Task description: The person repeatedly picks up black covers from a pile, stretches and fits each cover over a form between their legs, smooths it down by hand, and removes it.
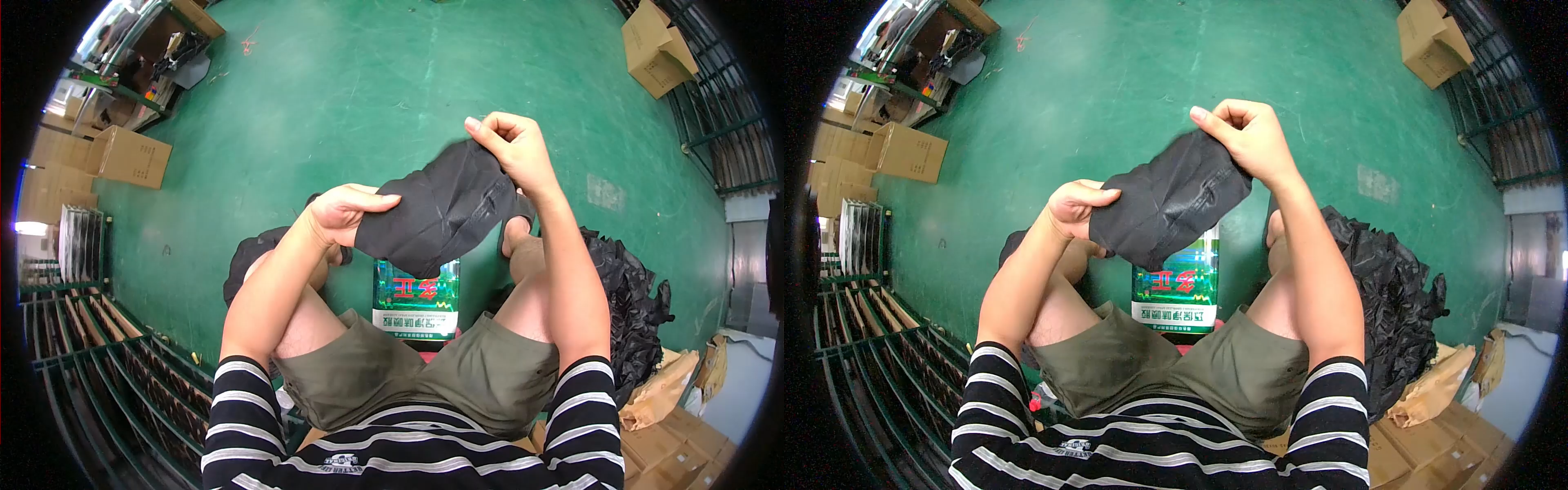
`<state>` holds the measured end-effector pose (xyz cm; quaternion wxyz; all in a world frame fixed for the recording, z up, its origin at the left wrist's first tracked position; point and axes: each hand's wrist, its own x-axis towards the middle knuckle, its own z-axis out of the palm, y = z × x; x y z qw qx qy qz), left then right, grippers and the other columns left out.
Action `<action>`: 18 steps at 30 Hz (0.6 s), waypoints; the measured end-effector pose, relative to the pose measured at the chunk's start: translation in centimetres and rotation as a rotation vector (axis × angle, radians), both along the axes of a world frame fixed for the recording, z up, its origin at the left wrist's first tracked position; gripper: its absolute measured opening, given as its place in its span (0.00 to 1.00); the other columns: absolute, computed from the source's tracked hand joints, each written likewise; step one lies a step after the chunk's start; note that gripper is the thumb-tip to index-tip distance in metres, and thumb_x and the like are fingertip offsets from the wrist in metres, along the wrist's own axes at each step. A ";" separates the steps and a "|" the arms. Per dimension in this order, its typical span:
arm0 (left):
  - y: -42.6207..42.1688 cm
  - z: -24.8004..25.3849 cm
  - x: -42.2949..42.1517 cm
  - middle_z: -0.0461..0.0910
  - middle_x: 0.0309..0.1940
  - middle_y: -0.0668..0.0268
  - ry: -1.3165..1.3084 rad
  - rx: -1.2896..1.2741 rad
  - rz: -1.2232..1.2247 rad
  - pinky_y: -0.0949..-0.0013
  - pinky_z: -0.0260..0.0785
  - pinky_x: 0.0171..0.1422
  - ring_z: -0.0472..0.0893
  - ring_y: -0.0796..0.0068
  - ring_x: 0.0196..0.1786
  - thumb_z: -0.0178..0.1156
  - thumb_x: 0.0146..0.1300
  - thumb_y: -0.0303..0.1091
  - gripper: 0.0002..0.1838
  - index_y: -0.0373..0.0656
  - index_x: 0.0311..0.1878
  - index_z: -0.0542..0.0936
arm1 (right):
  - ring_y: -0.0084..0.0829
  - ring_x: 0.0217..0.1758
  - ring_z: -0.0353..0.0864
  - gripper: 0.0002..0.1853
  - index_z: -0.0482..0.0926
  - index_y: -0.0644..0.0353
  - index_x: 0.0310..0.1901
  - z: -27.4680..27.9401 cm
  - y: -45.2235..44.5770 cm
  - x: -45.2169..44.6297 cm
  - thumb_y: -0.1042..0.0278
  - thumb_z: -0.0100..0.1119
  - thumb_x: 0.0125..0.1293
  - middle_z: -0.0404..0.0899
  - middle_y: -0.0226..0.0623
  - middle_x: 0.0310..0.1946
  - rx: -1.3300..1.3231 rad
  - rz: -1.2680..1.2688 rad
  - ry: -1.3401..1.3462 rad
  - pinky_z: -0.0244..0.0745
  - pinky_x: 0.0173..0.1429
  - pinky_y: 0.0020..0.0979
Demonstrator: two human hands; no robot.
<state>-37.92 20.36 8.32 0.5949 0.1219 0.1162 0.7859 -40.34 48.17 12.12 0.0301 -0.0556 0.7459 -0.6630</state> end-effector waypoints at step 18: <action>-0.7 0.8 0.1 0.68 0.62 0.37 -0.186 0.008 0.115 0.48 0.64 0.70 0.72 0.45 0.64 0.37 0.74 0.35 0.26 0.22 0.66 0.60 | 0.22 0.44 0.79 0.29 0.79 0.64 0.53 -0.9 -0.4 0.9 0.42 0.47 0.70 0.82 0.33 0.42 -0.385 0.682 -0.309 0.70 0.53 0.24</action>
